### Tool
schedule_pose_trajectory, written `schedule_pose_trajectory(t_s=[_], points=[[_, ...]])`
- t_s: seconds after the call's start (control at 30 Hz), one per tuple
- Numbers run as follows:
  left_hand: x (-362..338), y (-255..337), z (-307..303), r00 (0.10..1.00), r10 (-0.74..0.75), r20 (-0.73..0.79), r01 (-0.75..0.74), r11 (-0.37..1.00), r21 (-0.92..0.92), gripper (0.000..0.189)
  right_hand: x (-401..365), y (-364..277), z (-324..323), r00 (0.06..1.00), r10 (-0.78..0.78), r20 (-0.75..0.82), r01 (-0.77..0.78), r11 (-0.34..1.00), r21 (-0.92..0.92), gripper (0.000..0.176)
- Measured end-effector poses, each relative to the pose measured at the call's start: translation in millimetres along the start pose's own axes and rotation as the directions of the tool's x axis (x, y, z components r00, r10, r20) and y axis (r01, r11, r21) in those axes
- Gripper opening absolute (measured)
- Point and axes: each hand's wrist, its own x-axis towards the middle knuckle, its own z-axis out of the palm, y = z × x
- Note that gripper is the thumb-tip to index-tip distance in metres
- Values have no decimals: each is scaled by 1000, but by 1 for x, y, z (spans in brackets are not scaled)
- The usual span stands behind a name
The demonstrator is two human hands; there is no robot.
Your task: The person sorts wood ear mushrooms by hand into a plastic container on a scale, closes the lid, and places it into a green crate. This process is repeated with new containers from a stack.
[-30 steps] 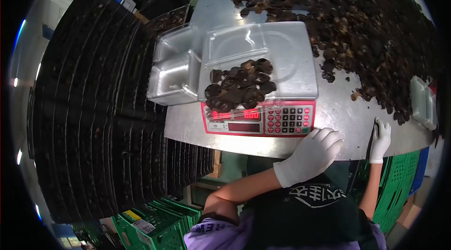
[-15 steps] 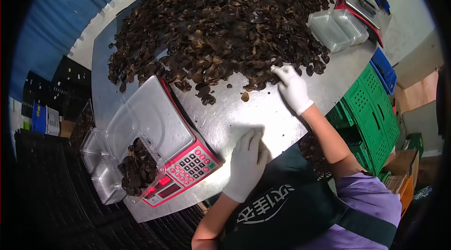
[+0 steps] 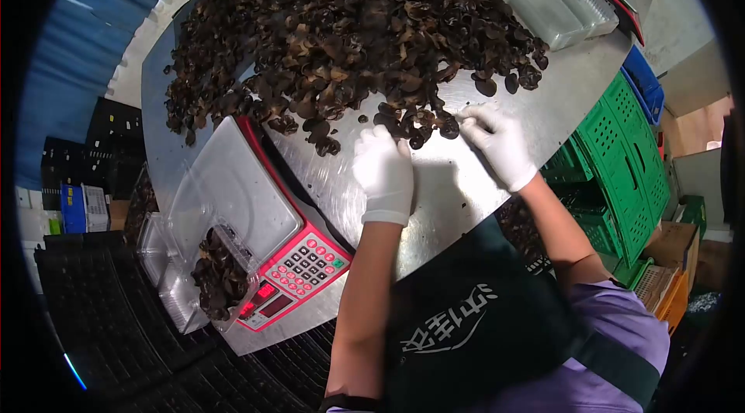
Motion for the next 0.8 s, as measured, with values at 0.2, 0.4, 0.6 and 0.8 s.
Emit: schedule_pose_trajectory(t_s=[0.2,0.4,0.6,0.8], points=[[-30,-21,-5,994,59,-89,-73,984,-161,16,6,-19,33,935,-276,221,344,857,-385,34],[-36,-30,-18,997,-22,-80,-16,898,-440,23,17,-27,-16,903,337,267,-420,824,381,19],[-22,4,-3,999,-7,-45,-10,934,-357,46,25,-17,-53,900,221,377,-424,237,874,33],[-23,-1,-7,999,-21,-25,14,967,-254,23,26,-13,-38,897,362,253,-441,773,456,11]])
